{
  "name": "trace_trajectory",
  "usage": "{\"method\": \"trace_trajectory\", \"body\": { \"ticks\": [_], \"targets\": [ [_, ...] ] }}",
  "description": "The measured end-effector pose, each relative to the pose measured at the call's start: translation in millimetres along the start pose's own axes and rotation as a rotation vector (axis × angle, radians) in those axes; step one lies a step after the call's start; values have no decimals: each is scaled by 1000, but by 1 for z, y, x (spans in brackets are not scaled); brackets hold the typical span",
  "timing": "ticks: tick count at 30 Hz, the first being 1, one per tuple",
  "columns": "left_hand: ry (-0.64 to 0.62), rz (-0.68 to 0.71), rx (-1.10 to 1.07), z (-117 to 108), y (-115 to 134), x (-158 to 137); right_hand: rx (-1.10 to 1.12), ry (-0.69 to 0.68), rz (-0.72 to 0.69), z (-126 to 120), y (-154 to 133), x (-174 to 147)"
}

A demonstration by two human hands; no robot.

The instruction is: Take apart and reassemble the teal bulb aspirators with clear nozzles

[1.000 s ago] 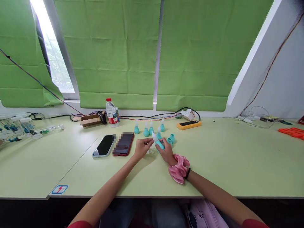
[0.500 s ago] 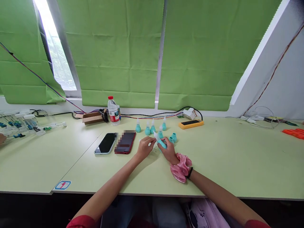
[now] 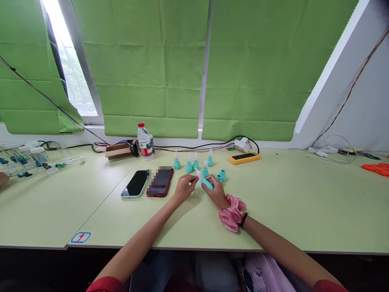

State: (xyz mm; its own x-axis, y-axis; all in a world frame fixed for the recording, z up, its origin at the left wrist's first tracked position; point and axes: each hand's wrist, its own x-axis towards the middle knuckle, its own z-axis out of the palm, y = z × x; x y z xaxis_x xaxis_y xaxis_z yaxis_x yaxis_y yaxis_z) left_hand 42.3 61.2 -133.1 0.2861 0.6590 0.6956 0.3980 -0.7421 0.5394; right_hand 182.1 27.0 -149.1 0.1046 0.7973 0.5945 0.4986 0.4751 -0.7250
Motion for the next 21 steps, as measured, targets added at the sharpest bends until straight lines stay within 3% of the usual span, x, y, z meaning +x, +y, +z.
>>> {"method": "trace_trajectory", "body": {
  "ticks": [10,17,21],
  "targets": [
    [-56,-81,-62,-1,5,-1,-29,-36,-71,-3,-1,-1],
    [9,-280,-244,-5,7,4,-64,-42,-123,-3,-5,-2],
    [-120,-381,-362,-7,-1,8,-71,-118,-210,-4,-9,-3]
  ]
}}
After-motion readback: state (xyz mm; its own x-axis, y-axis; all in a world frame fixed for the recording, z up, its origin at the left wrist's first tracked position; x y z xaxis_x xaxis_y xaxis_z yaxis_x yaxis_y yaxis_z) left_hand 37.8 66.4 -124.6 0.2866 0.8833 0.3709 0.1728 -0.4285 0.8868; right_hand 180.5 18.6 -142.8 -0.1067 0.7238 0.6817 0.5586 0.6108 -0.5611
